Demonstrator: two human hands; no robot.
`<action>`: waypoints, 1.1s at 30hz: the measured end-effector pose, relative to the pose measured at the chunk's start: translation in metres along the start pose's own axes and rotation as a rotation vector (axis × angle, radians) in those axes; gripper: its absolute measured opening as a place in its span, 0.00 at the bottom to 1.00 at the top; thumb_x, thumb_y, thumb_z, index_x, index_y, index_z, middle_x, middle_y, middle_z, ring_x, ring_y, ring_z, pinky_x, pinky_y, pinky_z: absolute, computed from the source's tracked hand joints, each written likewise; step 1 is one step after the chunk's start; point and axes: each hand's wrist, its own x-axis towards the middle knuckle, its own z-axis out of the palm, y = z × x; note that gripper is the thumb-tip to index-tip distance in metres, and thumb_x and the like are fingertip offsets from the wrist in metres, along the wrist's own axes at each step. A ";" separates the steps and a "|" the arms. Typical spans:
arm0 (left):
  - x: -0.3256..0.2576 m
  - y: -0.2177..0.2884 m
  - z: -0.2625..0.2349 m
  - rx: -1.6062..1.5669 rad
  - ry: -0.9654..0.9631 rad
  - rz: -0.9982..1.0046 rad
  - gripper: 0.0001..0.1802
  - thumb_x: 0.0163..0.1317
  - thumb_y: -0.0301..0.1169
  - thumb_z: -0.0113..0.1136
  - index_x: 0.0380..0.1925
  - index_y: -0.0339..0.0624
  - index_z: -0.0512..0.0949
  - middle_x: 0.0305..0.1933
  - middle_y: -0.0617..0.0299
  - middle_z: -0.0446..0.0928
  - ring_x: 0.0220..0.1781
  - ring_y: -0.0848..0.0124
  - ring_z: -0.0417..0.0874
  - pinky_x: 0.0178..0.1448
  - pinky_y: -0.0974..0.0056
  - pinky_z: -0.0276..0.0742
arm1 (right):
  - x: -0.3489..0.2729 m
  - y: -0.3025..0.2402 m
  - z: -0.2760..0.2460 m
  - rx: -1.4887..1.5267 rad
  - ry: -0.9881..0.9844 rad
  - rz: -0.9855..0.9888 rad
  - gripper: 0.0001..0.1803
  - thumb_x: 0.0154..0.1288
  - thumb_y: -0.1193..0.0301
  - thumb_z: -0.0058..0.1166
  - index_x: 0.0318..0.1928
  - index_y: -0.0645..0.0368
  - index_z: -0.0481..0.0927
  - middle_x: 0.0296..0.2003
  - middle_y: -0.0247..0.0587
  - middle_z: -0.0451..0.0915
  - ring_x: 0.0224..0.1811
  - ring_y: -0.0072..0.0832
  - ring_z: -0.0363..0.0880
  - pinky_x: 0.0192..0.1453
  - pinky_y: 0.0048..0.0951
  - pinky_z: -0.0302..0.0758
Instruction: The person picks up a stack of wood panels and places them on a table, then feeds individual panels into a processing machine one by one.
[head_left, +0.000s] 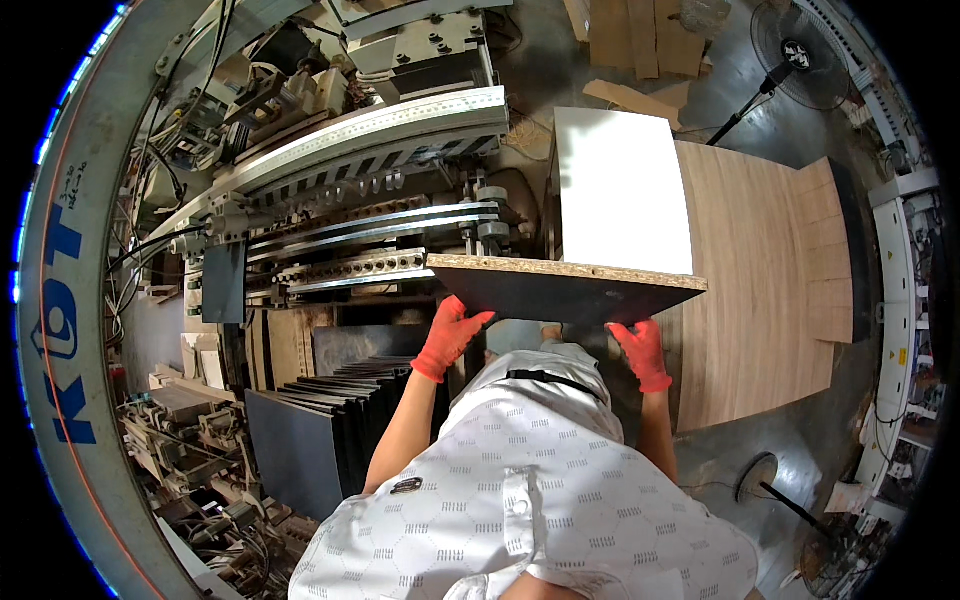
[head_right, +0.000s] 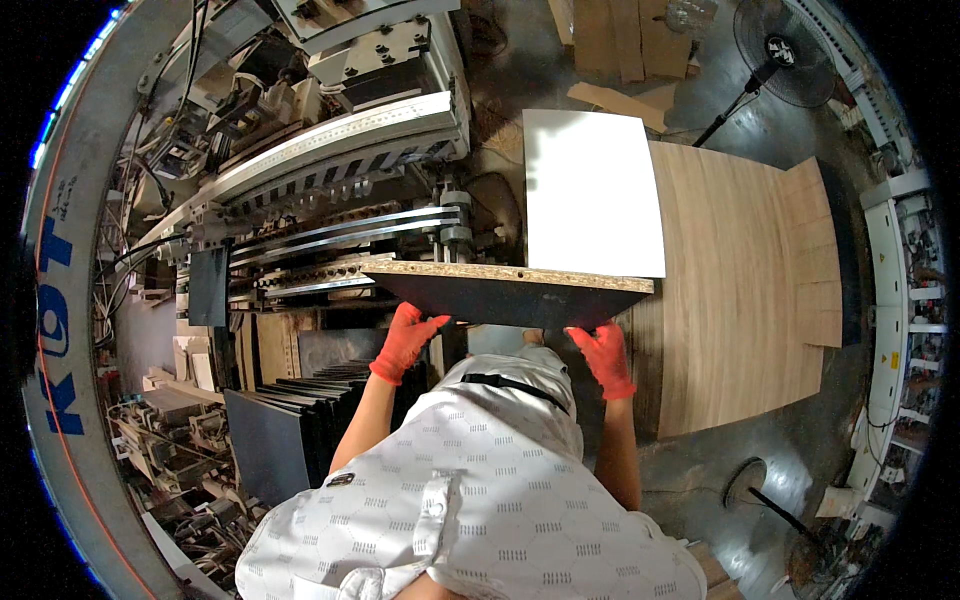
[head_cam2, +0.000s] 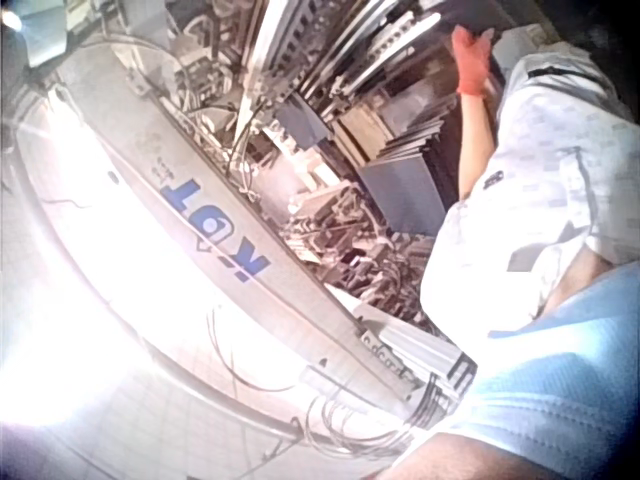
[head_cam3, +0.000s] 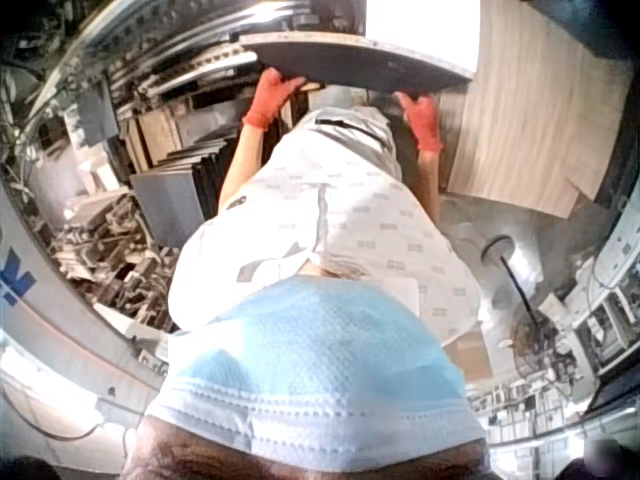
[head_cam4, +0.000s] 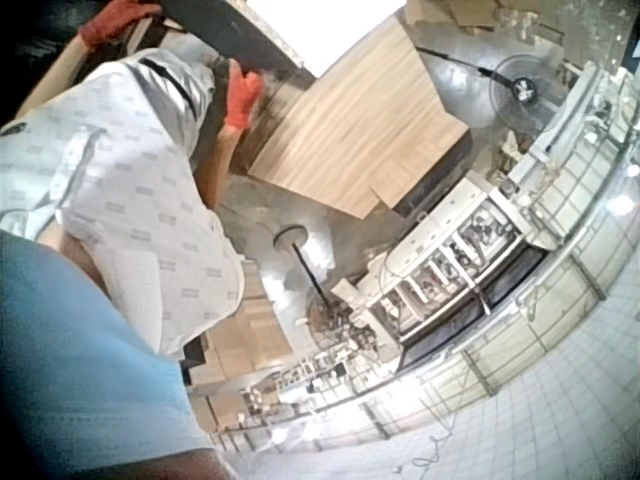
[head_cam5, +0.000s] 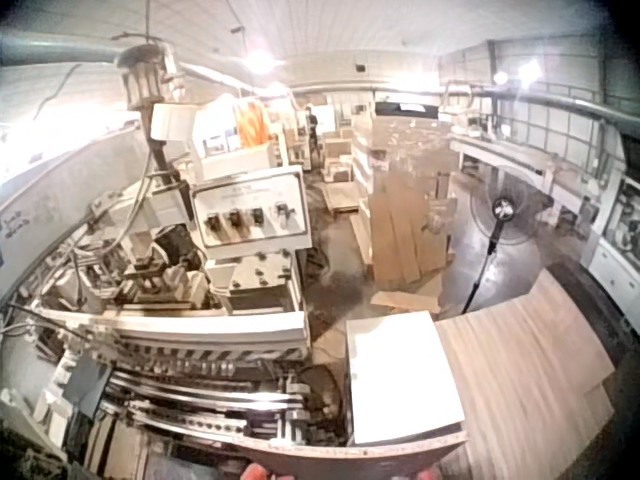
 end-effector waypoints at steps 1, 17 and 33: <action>0.000 -0.003 -0.001 -0.011 0.013 0.009 0.17 0.61 0.21 0.65 0.51 0.39 0.78 0.48 0.68 0.81 0.48 0.77 0.78 0.52 0.68 0.75 | 0.001 -0.002 0.001 0.000 -0.002 0.004 0.07 0.63 0.71 0.63 0.39 0.60 0.81 0.28 0.25 0.78 0.27 0.13 0.68 0.29 0.22 0.67; 0.006 0.056 0.011 0.051 -0.165 0.108 0.28 0.62 0.20 0.63 0.63 0.36 0.71 0.59 0.63 0.77 0.59 0.75 0.76 0.65 0.66 0.72 | 0.006 -0.015 -0.018 -0.002 -0.035 0.031 0.09 0.62 0.70 0.62 0.40 0.61 0.82 0.29 0.28 0.80 0.30 0.16 0.73 0.36 0.25 0.72; 0.070 0.105 0.087 -0.594 -0.252 -0.438 0.10 0.70 0.40 0.52 0.37 0.46 0.73 0.25 0.55 0.75 0.17 0.71 0.72 0.22 0.67 0.68 | 0.022 -0.053 -0.053 0.689 0.424 -0.180 0.13 0.77 0.68 0.37 0.53 0.60 0.70 0.17 0.37 0.69 0.17 0.26 0.67 0.24 0.31 0.69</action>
